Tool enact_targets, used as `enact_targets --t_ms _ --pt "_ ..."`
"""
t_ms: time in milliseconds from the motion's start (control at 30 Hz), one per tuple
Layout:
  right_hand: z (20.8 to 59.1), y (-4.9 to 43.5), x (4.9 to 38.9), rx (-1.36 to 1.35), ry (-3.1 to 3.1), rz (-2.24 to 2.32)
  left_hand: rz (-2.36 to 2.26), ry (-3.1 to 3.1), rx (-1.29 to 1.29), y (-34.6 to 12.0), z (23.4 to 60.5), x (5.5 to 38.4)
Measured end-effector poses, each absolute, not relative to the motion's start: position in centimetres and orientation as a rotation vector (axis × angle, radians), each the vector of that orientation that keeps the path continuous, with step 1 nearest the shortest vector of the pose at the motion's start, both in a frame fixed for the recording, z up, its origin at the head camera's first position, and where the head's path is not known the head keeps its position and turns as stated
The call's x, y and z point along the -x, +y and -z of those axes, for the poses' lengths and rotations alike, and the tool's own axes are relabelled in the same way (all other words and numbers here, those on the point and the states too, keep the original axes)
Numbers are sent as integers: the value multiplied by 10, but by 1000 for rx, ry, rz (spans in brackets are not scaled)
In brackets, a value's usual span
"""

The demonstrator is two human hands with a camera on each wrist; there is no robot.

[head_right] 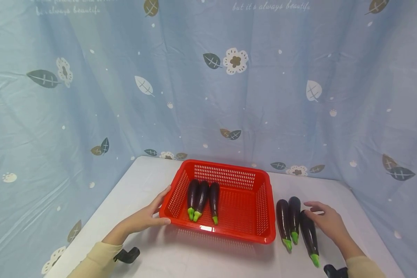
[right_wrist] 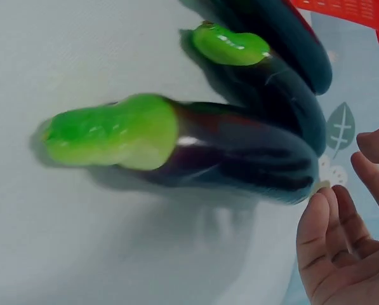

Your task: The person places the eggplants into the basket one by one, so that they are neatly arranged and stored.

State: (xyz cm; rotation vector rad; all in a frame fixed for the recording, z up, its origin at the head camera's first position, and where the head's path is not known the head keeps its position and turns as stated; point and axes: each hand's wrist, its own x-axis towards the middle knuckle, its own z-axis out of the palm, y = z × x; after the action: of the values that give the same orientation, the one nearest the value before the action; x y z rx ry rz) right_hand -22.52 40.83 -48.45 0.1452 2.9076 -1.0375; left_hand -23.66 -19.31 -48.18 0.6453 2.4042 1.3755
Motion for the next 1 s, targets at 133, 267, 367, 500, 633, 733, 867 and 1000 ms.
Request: enact_targets --t_ms 133,267,367,500,633,733,867,1000 --pt "486 410 225 -142 2868 1009 -1374 2404 -638 -194 483 237" --pt "486 410 226 -130 2812 1038 -1368 2409 -620 -195 484 237" --pt "490 411 227 -152 2739 1075 -1361 2410 -605 -195 485 237" --pt "497 412 227 -187 2668 1104 -1358 2411 -607 -195 485 237" --pt "500 413 227 -207 2637 1156 -1365 2411 -622 -195 485 238" --pt "501 415 226 -224 2647 1168 -1372 2410 -625 -194 485 238" --pt "501 421 225 -217 2715 1129 -1377 2407 -630 -194 485 238" --pt "501 427 224 -235 2756 1096 -1379 2404 -632 -194 485 238"
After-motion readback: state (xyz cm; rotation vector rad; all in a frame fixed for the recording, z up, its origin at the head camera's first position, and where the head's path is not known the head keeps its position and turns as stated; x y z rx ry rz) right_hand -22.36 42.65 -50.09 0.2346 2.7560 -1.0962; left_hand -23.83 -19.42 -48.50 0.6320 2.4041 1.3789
